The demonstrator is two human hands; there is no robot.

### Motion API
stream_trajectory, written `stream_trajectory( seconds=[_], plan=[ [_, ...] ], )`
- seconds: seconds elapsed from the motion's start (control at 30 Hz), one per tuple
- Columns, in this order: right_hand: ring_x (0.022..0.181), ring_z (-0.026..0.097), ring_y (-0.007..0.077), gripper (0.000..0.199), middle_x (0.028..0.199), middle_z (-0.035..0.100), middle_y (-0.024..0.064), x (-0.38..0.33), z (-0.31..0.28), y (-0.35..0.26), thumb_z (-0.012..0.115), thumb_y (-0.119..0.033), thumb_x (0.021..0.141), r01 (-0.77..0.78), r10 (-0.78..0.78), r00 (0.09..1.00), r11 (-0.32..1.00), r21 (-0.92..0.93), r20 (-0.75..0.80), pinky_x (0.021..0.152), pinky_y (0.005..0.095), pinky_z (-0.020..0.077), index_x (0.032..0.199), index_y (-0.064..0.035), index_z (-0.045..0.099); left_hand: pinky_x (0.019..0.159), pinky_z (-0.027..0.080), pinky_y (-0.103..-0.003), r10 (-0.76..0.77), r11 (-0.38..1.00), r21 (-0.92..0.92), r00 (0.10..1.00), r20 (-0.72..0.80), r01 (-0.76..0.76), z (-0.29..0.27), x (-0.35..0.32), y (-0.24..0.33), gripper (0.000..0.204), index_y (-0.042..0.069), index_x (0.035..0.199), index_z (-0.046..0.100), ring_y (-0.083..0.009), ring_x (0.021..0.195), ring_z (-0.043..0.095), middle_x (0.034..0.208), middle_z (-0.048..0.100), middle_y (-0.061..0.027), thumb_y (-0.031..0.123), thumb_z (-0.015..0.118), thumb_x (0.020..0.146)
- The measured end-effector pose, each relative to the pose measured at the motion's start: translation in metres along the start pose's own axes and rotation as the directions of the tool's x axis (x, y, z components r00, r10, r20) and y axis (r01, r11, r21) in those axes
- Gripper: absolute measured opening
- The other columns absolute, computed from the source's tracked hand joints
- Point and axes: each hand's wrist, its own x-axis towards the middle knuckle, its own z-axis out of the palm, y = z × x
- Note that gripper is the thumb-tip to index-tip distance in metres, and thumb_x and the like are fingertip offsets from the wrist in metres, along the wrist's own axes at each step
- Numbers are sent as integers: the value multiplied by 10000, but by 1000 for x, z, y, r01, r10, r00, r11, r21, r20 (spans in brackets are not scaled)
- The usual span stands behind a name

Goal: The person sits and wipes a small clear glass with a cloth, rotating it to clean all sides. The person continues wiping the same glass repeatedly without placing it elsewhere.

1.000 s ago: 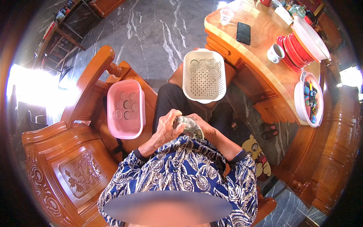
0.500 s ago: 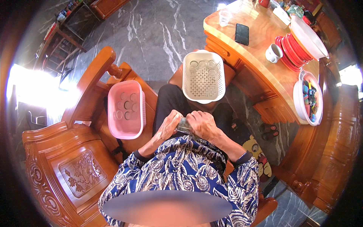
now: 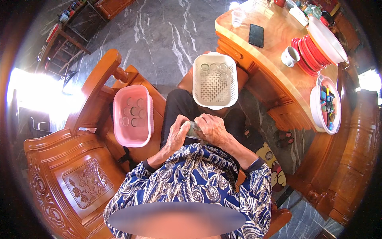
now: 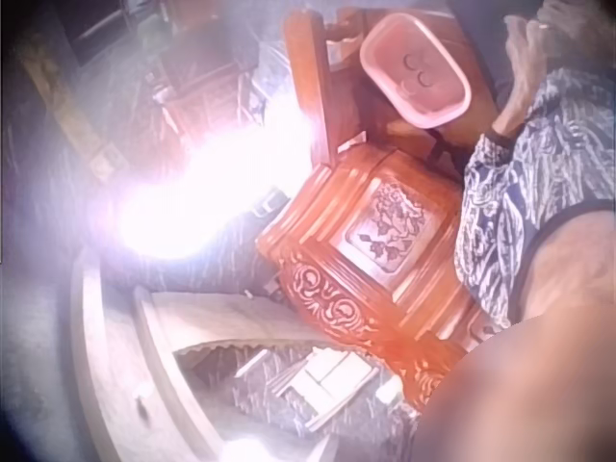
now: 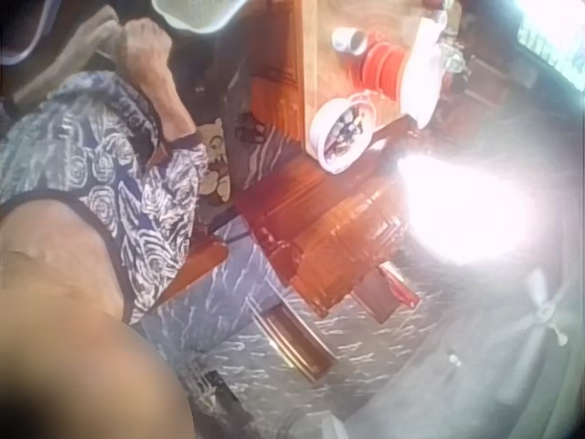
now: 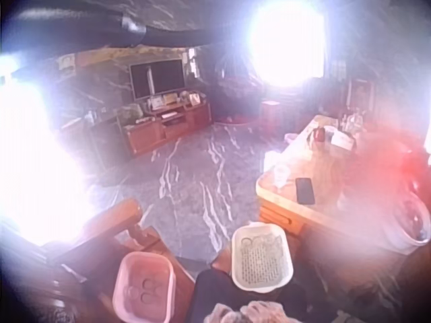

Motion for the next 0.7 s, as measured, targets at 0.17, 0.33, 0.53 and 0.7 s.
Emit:
stream_trajectory(
  seconds=[0.17, 0.33, 0.53, 0.7],
  plan=[
    [663, 618, 231, 155, 763, 626, 115, 1, 4, -4, 656, -148, 806, -343, 290, 939, 835, 431, 186, 593, 339, 478, 875, -30, 582, 596, 456, -332, 124, 987, 105, 992, 3, -124, -6, -1, 9, 329, 35, 1017, 491, -216, 646, 551, 721, 518, -132, 328, 585, 901],
    [702, 537, 34, 195, 749, 599, -41, -8, 20, 1, 622, -172, 892, -611, 222, 766, -42, 790, 604, 588, 223, 441, 917, 18, 656, 558, 503, -358, 415, 861, 271, 903, 111, -429, -10, 0, 10, 354, 22, 1053, 502, -273, 632, 599, 818, 533, -153, 260, 662, 846],
    [679, 570, 53, 195, 775, 621, -22, -17, 21, 7, 623, -163, 890, -670, 163, 733, 3, 742, 661, 580, 230, 466, 931, 25, 656, 615, 477, -361, 355, 883, 260, 918, 174, -391, -12, 0, 14, 427, 9, 1109, 472, -295, 677, 596, 841, 556, -162, 332, 620, 872],
    [715, 623, 132, 213, 787, 629, 44, -9, -4, -1, 644, -218, 859, -650, 429, 760, 485, 584, 489, 612, 286, 493, 891, -10, 614, 671, 454, -357, 62, 992, 100, 991, 118, -74, -7, 3, 7, 536, 12, 1117, 471, -213, 733, 560, 856, 556, -136, 516, 468, 936]
  ],
)
